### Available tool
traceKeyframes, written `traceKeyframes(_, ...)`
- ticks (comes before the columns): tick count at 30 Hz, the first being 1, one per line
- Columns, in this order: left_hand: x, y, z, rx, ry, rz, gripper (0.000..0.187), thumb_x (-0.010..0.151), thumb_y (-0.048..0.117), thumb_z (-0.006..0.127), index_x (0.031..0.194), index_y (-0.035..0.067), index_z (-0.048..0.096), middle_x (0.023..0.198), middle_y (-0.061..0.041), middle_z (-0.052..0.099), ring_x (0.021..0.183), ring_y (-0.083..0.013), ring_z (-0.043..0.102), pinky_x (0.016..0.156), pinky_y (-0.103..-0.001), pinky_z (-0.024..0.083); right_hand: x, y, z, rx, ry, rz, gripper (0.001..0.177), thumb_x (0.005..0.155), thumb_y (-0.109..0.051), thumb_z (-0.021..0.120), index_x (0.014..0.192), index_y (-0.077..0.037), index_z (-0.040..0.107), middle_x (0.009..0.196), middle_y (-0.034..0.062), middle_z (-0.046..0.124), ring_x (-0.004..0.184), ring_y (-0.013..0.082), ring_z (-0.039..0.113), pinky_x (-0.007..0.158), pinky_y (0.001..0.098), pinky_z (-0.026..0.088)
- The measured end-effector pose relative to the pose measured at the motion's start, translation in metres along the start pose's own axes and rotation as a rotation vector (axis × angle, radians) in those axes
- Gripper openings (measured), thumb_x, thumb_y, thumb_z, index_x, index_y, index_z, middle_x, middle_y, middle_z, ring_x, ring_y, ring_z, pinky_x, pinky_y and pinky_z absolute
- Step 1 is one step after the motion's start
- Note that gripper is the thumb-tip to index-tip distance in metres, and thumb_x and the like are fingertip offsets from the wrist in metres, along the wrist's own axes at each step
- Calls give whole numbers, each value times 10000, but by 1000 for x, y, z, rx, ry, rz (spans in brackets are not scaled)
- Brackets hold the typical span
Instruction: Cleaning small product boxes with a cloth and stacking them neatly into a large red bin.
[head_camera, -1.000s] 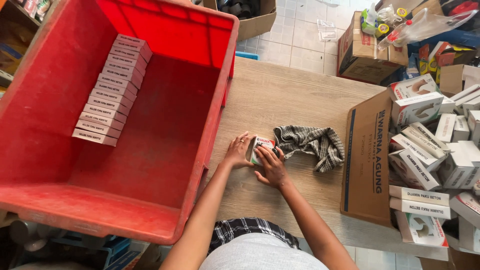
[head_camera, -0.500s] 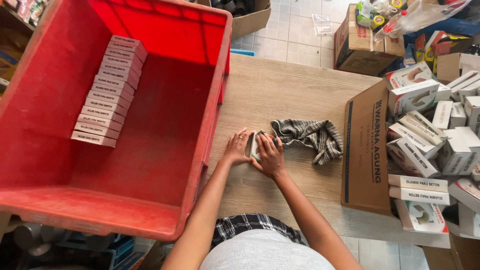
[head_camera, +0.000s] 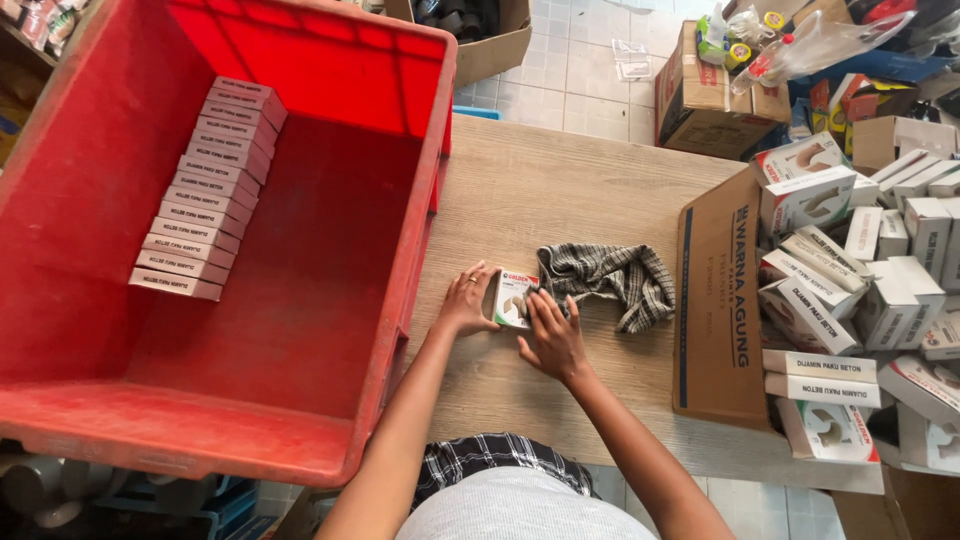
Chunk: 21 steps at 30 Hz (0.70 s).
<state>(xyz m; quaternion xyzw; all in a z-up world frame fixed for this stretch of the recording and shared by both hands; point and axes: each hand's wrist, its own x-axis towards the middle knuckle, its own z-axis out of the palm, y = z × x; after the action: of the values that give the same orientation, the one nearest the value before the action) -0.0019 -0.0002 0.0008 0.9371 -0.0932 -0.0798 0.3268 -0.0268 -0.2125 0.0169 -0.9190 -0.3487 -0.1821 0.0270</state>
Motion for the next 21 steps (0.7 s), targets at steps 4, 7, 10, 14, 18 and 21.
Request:
traceKeyframes(4, -2, 4, -2, -8, -9, -20, 1146, 408, 376, 857, 1404, 261, 304, 1347, -34, 466, 1370, -192, 260, 1080, -443, 289, 13, -1, 3, 2, 37, 120, 631, 726, -434, 494, 1219, -42, 531, 1284, 90, 499, 1275, 202, 412, 1064, 508, 169)
traceKeyframes(7, -3, 0, 2, 0, 2, -28, 1142, 403, 379, 858, 1397, 262, 307, 1347, -35, 466, 1370, -186, 261, 1089, -426, 274, -1, -15, 6, 93, 100, 185, 590, 762, -383, 480, 1233, -30, 522, 1279, 101, 505, 1239, 211, 445, 1045, 494, 178)
traceKeyframes(10, -3, 0, 2, 14, 18, -22, 1130, 407, 380, 860, 1392, 247, 321, 1328, -46, 487, 1364, -186, 276, 1087, -420, 281, -23, -23, 2, 189, 105, 100, 519, 772, -321, 483, 1206, -42, 539, 1246, 93, 526, 1216, 222, 475, 1035, 482, 216)
traceKeyframes(14, -4, 0, 3, 29, 28, -17, 1137, 395, 401, 853, 1390, 253, 323, 1338, -27, 475, 1361, -179, 278, 1088, -414, 274, -21, -15, 2, 176, 68, 87, 545, 775, -330, 483, 1252, -68, 511, 1261, 77, 509, 1216, 209, 466, 1040, 465, 213)
traceKeyframes(18, -5, 3, -2, 21, 3, -37, 1131, 408, 406, 850, 1392, 256, 312, 1347, -23, 466, 1371, -168, 254, 1100, -397, 246, 3, -2, 18, 366, -58, 324, 663, 841, -401, 499, 1381, -38, 371, 1400, 147, 384, 1261, 262, 414, 1025, 478, 233)
traceKeyframes(21, -6, 6, -5, 21, 2, -38, 1137, 406, 412, 849, 1393, 243, 311, 1349, -27, 466, 1369, -165, 258, 1100, -392, 244, 11, 1, 27, 765, -49, 530, 596, 919, -401, 438, 1401, -60, 357, 1401, 170, 391, 1299, 318, 367, 1044, 568, 138)
